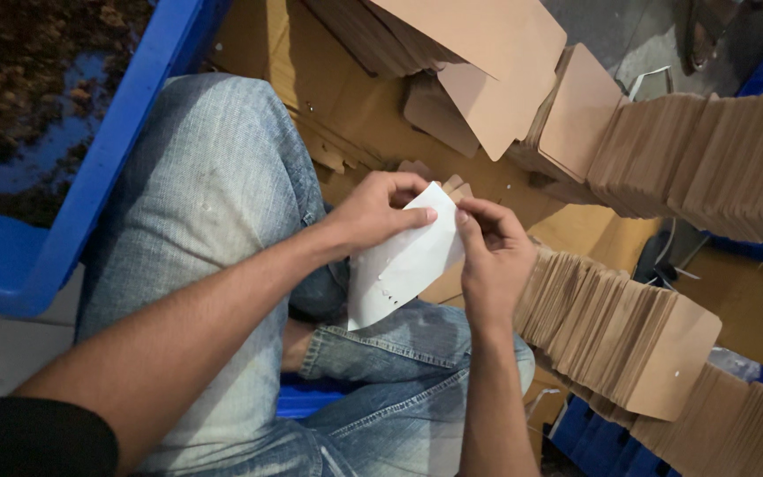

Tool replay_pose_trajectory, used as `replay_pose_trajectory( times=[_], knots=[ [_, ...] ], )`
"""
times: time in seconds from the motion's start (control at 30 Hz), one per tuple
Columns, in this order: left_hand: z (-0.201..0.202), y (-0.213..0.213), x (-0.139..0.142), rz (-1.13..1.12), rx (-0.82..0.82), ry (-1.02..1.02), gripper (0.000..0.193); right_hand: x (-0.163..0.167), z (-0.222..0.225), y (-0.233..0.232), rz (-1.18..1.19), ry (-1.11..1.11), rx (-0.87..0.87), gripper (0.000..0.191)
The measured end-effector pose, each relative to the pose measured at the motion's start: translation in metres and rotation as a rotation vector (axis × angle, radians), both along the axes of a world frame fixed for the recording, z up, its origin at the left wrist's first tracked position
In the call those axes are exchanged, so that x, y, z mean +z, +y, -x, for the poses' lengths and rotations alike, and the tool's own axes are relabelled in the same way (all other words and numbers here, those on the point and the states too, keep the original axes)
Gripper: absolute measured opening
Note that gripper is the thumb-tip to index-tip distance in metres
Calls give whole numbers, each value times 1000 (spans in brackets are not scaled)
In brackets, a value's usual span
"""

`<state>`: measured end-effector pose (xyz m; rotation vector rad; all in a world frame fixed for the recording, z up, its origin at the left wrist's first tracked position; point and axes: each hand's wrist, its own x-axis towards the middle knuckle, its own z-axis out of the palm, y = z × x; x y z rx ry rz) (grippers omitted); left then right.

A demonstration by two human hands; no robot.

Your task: The person sits on the floor and folds white paper liners, inserting each folded liner into a kraft paper bag taken from a stack, then sets the finished bag aside and repeats with the next bag.

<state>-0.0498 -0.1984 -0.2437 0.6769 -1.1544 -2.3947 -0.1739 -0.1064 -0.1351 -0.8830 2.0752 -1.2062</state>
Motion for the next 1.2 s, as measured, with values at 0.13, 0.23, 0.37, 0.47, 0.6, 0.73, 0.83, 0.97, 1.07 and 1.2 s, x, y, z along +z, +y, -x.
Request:
replay_pose_trajectory(
  times=[0.13, 0.23, 0.37, 0.47, 0.6, 0.73, 0.83, 0.97, 1.07, 1.2],
  knots=[
    [0, 1, 0, 14, 17, 29, 22, 9, -9, -4, -86, 395, 160, 13],
    [1, 2, 0, 77, 39, 19, 20, 11, -15, -11, -72, 512, 232, 11],
    [-2, 2, 4, 207, 107, 25, 18, 11, -18, -15, -95, 551, 232, 11],
    [-6, -1, 9, 244, 132, 47, 18, 10, -15, -15, -108, 473, 208, 12],
    [-9, -4, 13, 239, 103, -29, 19, 6, -7, -19, -116, 198, 124, 13],
    [-3, -4, 6, 174, 173, 36, 19, 20, 2, -42, -87, 240, 84, 14],
    [-1, -3, -3, 200, 224, 25, 17, 49, 14, -86, 82, 355, 118, 16],
    [-2, -3, -12, 182, 227, 2, 16, 60, 33, -193, 290, 580, 389, 16],
    [-3, -3, -14, 133, 251, 18, 17, 29, 30, -235, 278, 1011, 402, 11],
    [0, -4, -16, 142, 251, -20, 19, 14, 29, -234, 183, 1256, 489, 14]
  ],
)
